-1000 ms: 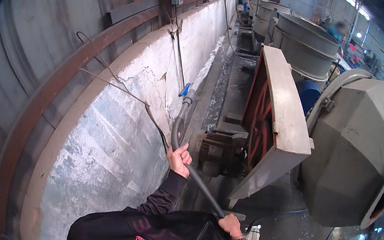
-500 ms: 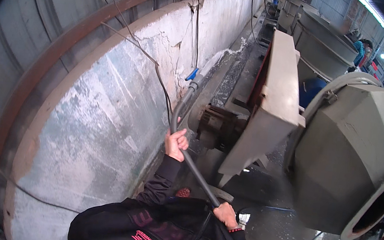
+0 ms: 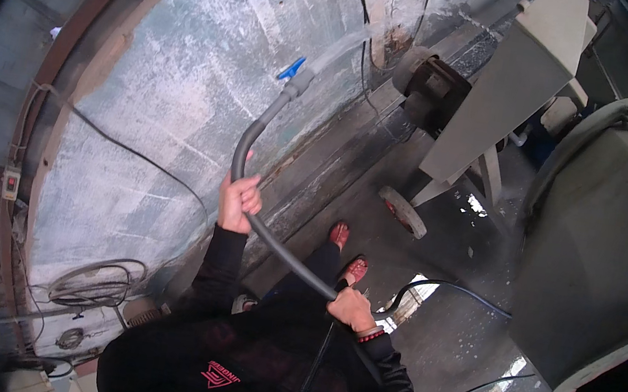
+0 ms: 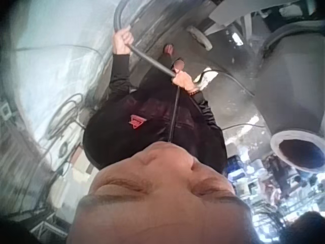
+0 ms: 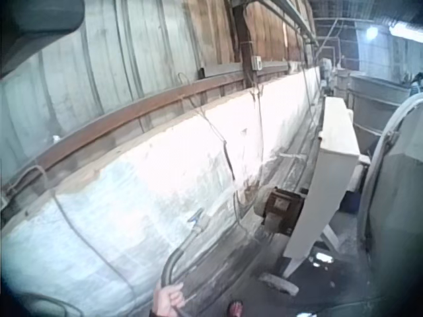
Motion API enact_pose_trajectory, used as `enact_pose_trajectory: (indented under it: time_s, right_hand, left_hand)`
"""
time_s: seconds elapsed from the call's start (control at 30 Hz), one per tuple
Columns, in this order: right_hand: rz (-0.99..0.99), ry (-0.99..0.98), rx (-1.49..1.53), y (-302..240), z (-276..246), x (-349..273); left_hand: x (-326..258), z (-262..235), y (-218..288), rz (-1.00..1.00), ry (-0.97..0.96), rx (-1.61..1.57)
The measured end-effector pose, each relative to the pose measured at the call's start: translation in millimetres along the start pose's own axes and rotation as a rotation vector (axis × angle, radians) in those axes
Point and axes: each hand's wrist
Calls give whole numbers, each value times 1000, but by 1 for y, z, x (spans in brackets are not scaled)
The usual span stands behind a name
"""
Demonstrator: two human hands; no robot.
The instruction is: The person uses a hose to spray water into a rotating tumbler filled with colorful beads and then rinses the factory floor. Other workers scoop and transfer beads between containers while the tumbler operates.
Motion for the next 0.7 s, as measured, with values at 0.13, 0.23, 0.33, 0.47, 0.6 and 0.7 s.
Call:
enact_pose_trajectory:
  time_s: [0.13,0.23,0.33,0.47,0.6,0.7]
  right_hand:
    - [-19,-119,-39,11,39,-17]
    - [-299,-254,-172,20,71,-19]
    - [-192,-268,60,27,108,-25]
    - [-143,-86,77,30,157,-53]
    - [-65,10,96,34,199,-82]
    - [68,120,141,49,238,-117]
  left_hand:
    - [-30,-78,-37,-101,163,26]
    - [-34,-148,-71,-236,226,10]
    - [-38,-207,-103,-316,344,134]
    - [-41,-283,-149,-299,324,107]
    - [-33,-312,-191,-361,175,291]
    - [-42,-295,-226,-468,104,107]
Point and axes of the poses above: each hand's wrist, its own x-axis towards the middle knuckle, its own z-axis out of the palm, y = z × x, and after that the axes turned 2 degrees about x, right-handed
